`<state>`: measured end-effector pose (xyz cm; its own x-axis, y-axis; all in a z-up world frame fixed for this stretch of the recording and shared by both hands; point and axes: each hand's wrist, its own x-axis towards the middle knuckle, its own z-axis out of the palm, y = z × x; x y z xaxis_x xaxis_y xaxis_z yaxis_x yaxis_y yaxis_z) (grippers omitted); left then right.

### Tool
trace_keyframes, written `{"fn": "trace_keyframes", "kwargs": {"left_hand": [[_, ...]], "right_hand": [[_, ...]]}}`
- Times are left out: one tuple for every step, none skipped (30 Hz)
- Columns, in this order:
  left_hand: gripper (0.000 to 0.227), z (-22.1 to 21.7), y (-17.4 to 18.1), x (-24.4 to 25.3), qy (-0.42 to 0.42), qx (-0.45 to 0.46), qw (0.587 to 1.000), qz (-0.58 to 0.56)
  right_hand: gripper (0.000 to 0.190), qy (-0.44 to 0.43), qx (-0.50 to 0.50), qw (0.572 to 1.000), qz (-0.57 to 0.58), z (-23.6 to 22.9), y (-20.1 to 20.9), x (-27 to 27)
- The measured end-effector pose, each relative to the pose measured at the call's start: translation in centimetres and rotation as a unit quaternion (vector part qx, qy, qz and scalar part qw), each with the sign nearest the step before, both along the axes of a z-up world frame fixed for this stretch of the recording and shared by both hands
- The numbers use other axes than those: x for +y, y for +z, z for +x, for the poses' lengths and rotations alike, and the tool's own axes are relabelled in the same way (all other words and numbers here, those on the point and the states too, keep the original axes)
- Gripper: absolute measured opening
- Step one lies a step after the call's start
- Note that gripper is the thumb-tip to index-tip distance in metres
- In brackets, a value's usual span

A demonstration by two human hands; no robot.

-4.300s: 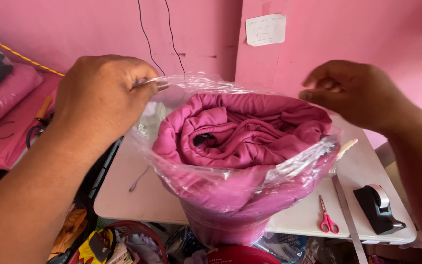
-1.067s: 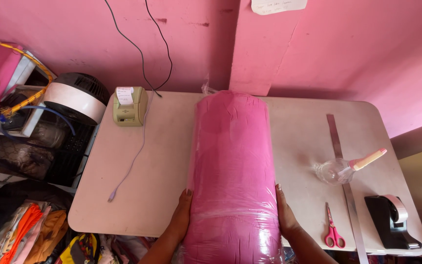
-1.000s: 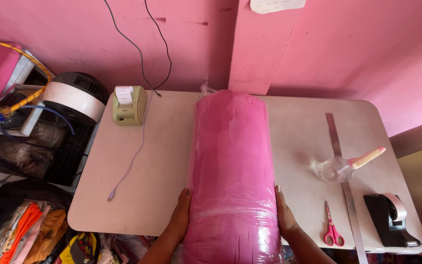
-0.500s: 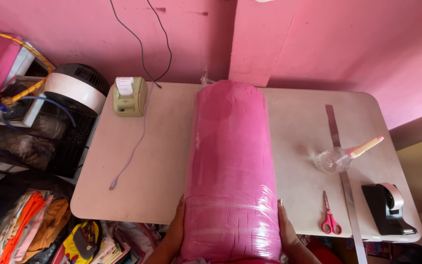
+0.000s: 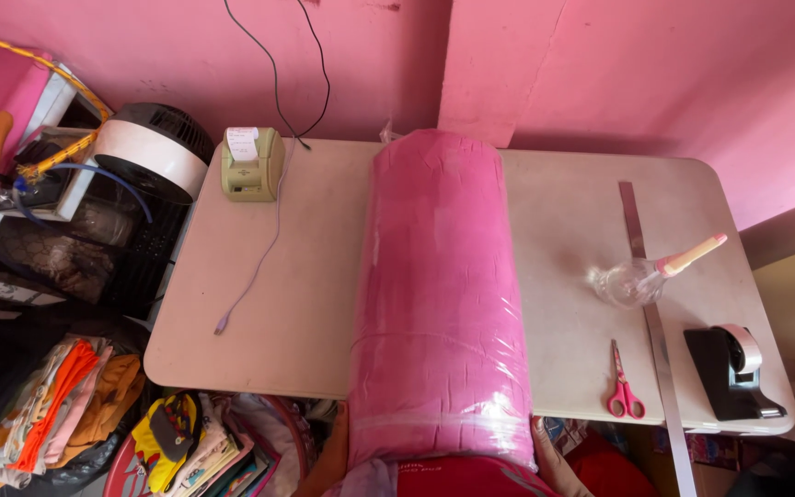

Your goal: The person wraps a large pink cylindrical textile roll with clear plastic film, repeatedly circling and smoothing the film around the roll. The person rotates the roll and adjusts the film to secure it, then briefly opens the top to tuck the fabric inside before laying the roll flat again.

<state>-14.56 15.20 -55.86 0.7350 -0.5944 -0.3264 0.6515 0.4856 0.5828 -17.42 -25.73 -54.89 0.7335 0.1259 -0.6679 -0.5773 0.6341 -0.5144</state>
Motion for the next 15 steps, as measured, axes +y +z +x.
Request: {"fn": "trace_keyframes", "kwargs": {"left_hand": [[0.091,-0.1,-0.7,0.1,-0.003,-0.001,1.000,-0.011],[0.091,-0.3,-1.3,0.3,-0.005,-0.003,1.000,-0.022],[0.091,-0.3,-2.0,0.5,-0.009,-0.006,0.999,-0.032],[0.092,0.1,-2.1,0.7,-0.013,-0.009,0.999,-0.043],[0.092,0.5,-2.1,1.0,-0.018,-0.012,0.998,-0.052],[0.092,0.9,-2.2,1.3,-0.024,-0.014,0.998,-0.061],[0.092,1.4,-1.8,1.4,-0.030,-0.015,0.997,-0.071],[0.092,2.2,-1.3,1.6,-0.036,-0.017,0.996,-0.080],[0.093,3.1,-0.9,1.7,-0.042,-0.018,0.995,-0.090],[0.093,4.4,1.0,1.8,-0.049,-0.019,0.994,-0.100],[0.093,5.5,2.9,1.7,-0.054,-0.022,0.992,-0.110],[0.093,6.4,5.0,1.4,-0.060,-0.024,0.991,-0.120],[0.094,7.3,7.4,0.6,-0.064,-0.027,0.989,-0.131],[0.094,8.3,10.2,0.4,-0.069,-0.030,0.987,-0.142],[0.094,9.3,13.2,0.7,-0.073,-0.033,0.985,-0.152]], "right_hand": [[0.085,0.001,0.000,1.000,-0.001,-0.1,0.9,0.1],[0.089,0.015,-0.009,1.000,-0.017,-0.3,1.8,0.2],[0.093,0.029,-0.019,0.999,-0.032,-0.3,2.6,0.4],[0.093,0.028,-0.020,0.999,-0.032,-0.5,2.3,0.2],[0.101,0.082,-0.087,0.984,-0.129,-0.8,1.9,0.1],[0.111,0.135,-0.153,0.953,-0.224,-1.1,1.5,0.0],[0.111,0.132,-0.153,0.954,-0.224,-1.0,3.1,0.6],[0.118,0.145,-0.184,0.947,-0.219,-0.9,4.6,1.1],[0.127,0.158,-0.216,0.939,-0.214,-0.8,6.2,1.6],[0.127,0.156,-0.215,0.940,-0.215,-0.5,8.3,2.5],[0.130,0.147,-0.210,0.943,-0.212,0.0,10.3,3.2],[0.134,0.138,-0.205,0.946,-0.208,0.4,12.4,4.0],[0.134,0.136,-0.207,0.946,-0.209,1.1,14.7,4.8],[0.142,0.116,-0.212,0.942,-0.235,1.7,16.9,5.6],[0.151,0.096,-0.216,0.936,-0.260,2.3,19.2,6.4]]}}
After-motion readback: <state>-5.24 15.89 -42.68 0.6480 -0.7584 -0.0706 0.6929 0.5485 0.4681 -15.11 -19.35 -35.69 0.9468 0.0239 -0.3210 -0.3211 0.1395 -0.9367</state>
